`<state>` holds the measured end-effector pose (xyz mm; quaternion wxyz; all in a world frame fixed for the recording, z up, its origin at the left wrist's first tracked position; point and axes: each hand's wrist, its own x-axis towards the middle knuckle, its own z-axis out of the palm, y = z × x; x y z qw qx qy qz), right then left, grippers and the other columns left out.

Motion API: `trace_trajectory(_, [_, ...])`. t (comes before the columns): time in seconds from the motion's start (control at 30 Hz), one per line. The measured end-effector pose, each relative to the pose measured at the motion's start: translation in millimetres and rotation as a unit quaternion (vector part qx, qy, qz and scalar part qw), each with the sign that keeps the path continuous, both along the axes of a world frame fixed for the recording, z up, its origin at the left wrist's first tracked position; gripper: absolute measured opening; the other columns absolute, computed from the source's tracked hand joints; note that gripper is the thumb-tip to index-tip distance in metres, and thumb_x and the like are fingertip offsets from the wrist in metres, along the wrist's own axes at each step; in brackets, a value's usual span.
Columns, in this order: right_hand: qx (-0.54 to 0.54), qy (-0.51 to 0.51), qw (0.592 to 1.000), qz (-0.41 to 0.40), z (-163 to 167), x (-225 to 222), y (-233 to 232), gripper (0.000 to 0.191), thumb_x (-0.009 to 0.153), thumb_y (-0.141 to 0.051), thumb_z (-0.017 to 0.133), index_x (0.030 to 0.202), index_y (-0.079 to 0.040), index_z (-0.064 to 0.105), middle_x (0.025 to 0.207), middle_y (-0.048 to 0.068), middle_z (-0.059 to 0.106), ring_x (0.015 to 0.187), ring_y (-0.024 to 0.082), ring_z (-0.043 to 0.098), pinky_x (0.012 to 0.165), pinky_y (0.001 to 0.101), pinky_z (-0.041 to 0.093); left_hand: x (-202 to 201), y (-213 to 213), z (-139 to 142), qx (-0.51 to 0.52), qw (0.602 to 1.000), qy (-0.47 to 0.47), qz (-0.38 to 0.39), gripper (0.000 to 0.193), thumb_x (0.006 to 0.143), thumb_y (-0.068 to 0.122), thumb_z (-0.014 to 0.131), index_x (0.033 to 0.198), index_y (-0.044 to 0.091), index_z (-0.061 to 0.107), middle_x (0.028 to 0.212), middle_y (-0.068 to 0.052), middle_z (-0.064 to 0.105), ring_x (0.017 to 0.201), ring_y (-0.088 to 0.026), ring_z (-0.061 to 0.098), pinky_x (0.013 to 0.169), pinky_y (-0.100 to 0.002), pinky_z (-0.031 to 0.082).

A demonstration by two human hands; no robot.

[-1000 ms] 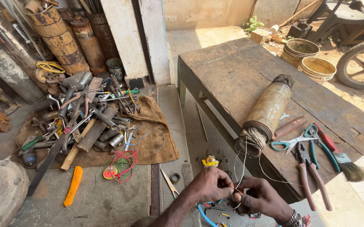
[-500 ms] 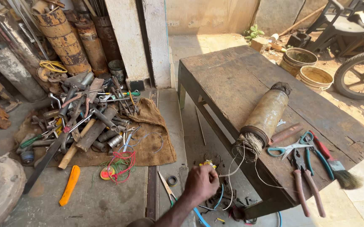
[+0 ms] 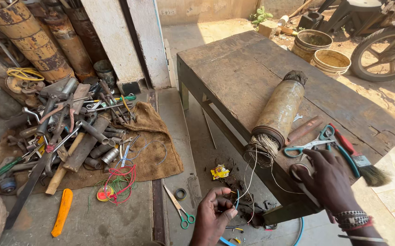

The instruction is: The person sits on the floor and repairs electrical wires by stripping insulation, twisting exposed strands, and wrapping the connection with electrical tape. They handle a blue wire and a black wire, using a knife and tape to complete the repair.

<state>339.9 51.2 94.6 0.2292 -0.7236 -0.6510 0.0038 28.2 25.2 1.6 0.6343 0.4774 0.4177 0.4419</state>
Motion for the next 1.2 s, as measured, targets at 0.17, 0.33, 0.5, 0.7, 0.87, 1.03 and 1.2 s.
trace_trajectory(0.17, [0.208,-0.094,0.941,0.251,17,-60,-32,0.041,0.087,-0.041,0.067,0.123,-0.021,0.067,0.127,0.003,0.064,0.125,0.029,0.055,0.103,0.0464,0.041,4,-4,8,-0.001,0.997,-0.054,0.064,0.06,0.085,-0.001,0.074,0.139,0.006,0.049,0.076,-0.007,0.069,0.068,-0.009,0.065,0.066,-0.026,0.056])
trace_trajectory(0.33, [0.157,-0.163,0.897,0.38,-7,-96,-31,0.046,0.08,-0.029,0.066,0.126,-0.023,0.071,0.131,0.002,0.064,0.135,0.031,0.049,0.102,0.0519,0.032,3,-7,25,-0.013,1.0,-0.016,0.017,0.055,0.092,0.003,0.068,0.143,0.009,0.046,0.076,-0.01,0.075,0.064,-0.008,0.063,0.061,-0.025,0.052])
trace_trajectory(0.5, [0.172,-0.143,0.863,0.454,-3,-95,-23,0.031,0.081,-0.03,0.068,0.111,-0.024,0.073,0.125,-0.005,0.068,0.137,0.031,0.048,0.101,0.0582,0.031,1,-7,35,-0.008,0.998,-0.055,0.001,0.063,0.092,0.003,0.069,0.147,0.009,0.04,0.077,-0.009,0.071,0.067,-0.01,0.062,0.066,-0.026,0.051])
trace_trajectory(0.7, [0.007,-0.034,0.884,0.466,16,-106,-12,0.038,0.068,-0.021,0.075,0.106,-0.02,0.078,0.11,-0.005,0.073,0.14,0.043,0.039,0.105,0.057,0.038,6,-20,31,0.198,0.976,0.071,0.05,0.079,0.089,-0.003,0.069,0.157,0.005,0.028,0.077,-0.01,0.067,0.075,-0.016,0.068,0.08,-0.033,0.054])
trace_trajectory(0.87, [-0.084,-0.123,0.933,0.328,13,-111,-18,0.012,0.087,-0.029,0.074,0.098,-0.027,0.076,0.105,-0.013,0.074,0.154,0.032,0.036,0.114,0.0715,0.017,9,-21,27,0.222,0.971,0.078,0.048,0.075,0.093,-0.004,0.066,0.158,0.004,0.028,0.082,-0.01,0.071,0.08,-0.016,0.073,0.082,-0.034,0.058])
trace_trajectory(1.03, [0.117,0.024,0.911,0.394,0,-96,-26,0.032,0.092,-0.03,0.068,0.122,-0.021,0.069,0.133,-0.003,0.066,0.145,0.036,0.041,0.115,0.0569,0.024,4,-14,35,0.075,0.995,-0.013,0.061,0.078,0.095,0.003,0.065,0.158,0.009,0.021,0.074,-0.009,0.07,0.072,-0.012,0.069,0.076,-0.03,0.057])
trace_trajectory(1.2, [0.255,-0.203,0.852,0.41,-20,-90,-36,0.037,0.089,-0.032,0.065,0.125,-0.032,0.072,0.134,-0.01,0.067,0.136,0.026,0.053,0.111,0.0556,0.013,7,-13,42,-0.033,0.998,-0.045,0.023,0.083,0.093,0.006,0.064,0.159,0.017,0.015,0.071,-0.009,0.069,0.06,-0.009,0.061,0.058,-0.028,0.051])
